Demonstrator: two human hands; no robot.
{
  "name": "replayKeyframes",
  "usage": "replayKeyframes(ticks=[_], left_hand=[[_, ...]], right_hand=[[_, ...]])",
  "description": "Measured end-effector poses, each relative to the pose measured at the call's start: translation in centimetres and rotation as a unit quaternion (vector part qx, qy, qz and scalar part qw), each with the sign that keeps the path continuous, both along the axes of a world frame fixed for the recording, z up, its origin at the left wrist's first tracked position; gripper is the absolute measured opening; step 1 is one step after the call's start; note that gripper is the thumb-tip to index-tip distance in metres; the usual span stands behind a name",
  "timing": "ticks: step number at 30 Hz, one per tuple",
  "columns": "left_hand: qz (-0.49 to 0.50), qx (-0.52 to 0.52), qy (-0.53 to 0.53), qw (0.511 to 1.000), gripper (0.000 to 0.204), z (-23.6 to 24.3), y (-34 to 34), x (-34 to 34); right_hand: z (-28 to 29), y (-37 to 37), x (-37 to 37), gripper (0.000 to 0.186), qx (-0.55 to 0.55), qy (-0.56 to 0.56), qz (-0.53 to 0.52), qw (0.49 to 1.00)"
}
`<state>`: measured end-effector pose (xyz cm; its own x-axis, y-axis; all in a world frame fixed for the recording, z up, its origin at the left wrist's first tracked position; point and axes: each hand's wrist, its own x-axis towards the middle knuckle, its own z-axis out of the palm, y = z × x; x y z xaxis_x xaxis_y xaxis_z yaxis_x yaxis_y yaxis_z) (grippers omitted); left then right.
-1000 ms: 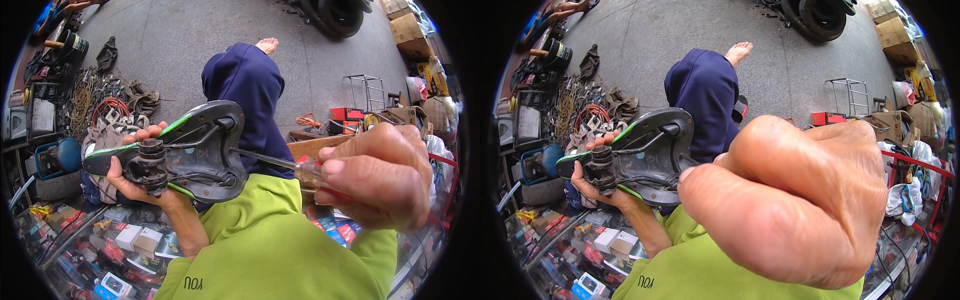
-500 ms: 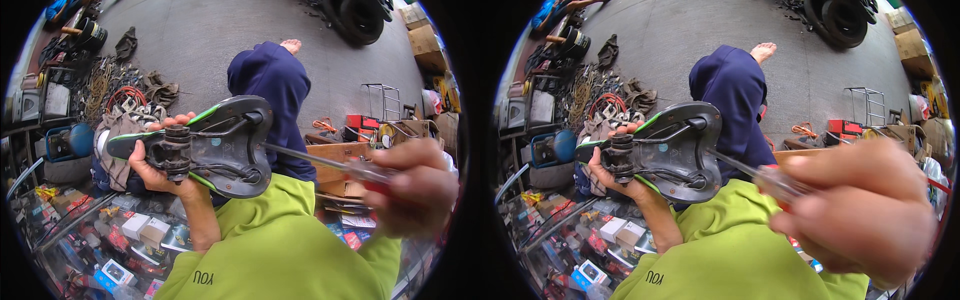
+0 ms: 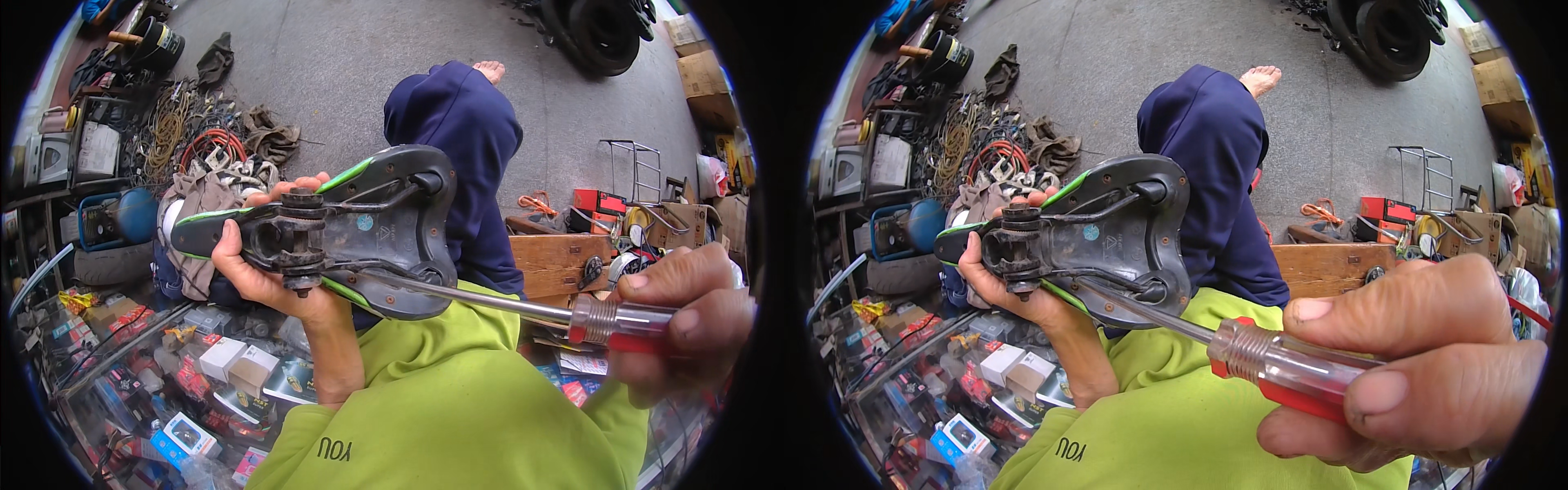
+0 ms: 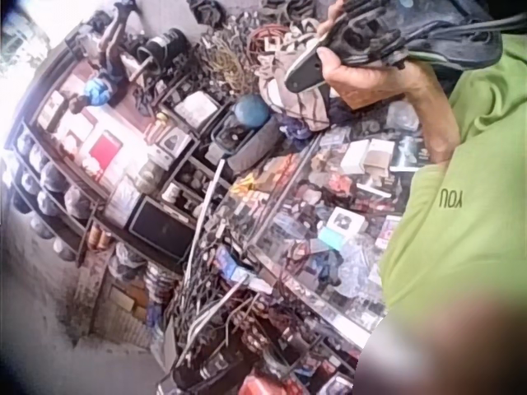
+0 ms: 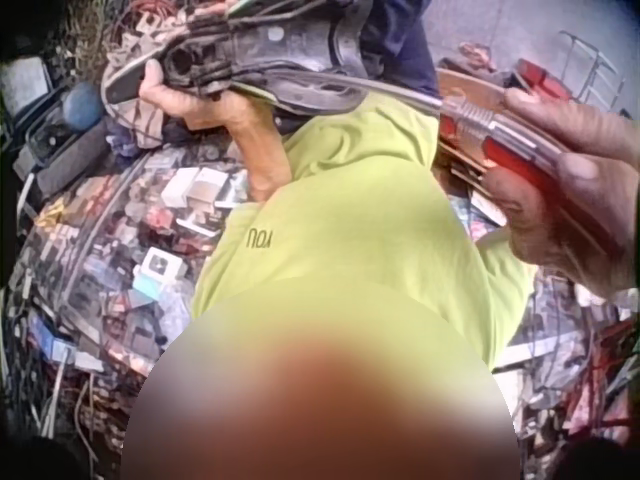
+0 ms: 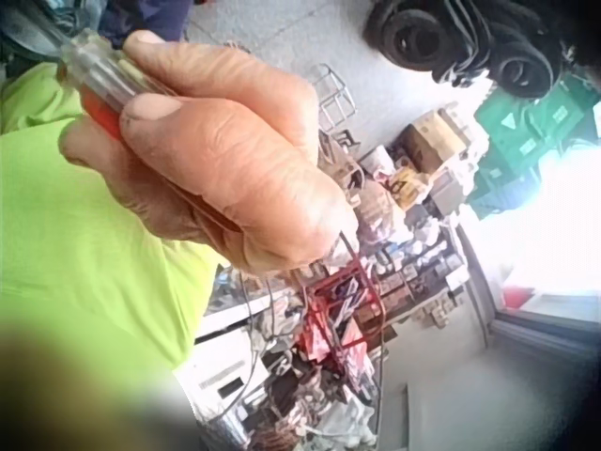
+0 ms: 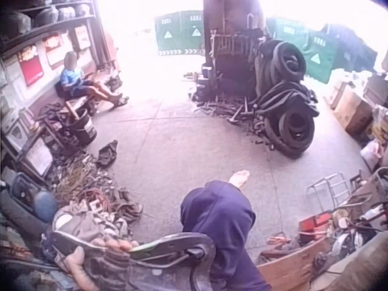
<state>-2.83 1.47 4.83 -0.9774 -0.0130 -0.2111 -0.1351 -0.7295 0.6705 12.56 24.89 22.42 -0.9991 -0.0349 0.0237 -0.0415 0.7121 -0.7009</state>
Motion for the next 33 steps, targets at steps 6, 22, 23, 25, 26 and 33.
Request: replayKeyframes(ticks=[6, 22, 23, 25, 26, 33], left_hand=[[-0.003, 0.033, -0.015, 0.999, 0.049, 0.0, -0.2, -0.2], [0.027, 0.003, -0.034, 0.999, 0.043, 0.0, 0.0, -0.5], [0.028, 0.004, -0.036, 0.999, 0.043, 0.0, 0.1, -0.5], [0.025, 0.011, -0.037, 0.999, 0.043, 0.1, 0.1, -0.5], [0.022, 0.017, -0.035, 0.999, 0.044, 0.1, 0.1, -0.5], [-0.019, 0.028, 0.044, 0.998, 0.048, 0.9, 0.6, 0.5]], right_hand=[[-1.3, -0.4, -0.7, 0.065, -0.057, 0.035, 0.016, 0.998], [-4.6, -1.1, -1.4, 0.052, -0.001, 0.217, -0.015, 0.976], [-4.8, -1.1, -1.4, 0.052, -0.006, 0.223, -0.027, 0.974], [-5.3, -1.2, -1.2, 0.053, -0.016, 0.234, -0.061, 0.97], [-5.5, -1.3, -1.1, 0.053, -0.022, 0.238, -0.08, 0.968], [-6.8, -1.5, -1.0, 0.055, -0.055, 0.238, -0.234, 0.941]])
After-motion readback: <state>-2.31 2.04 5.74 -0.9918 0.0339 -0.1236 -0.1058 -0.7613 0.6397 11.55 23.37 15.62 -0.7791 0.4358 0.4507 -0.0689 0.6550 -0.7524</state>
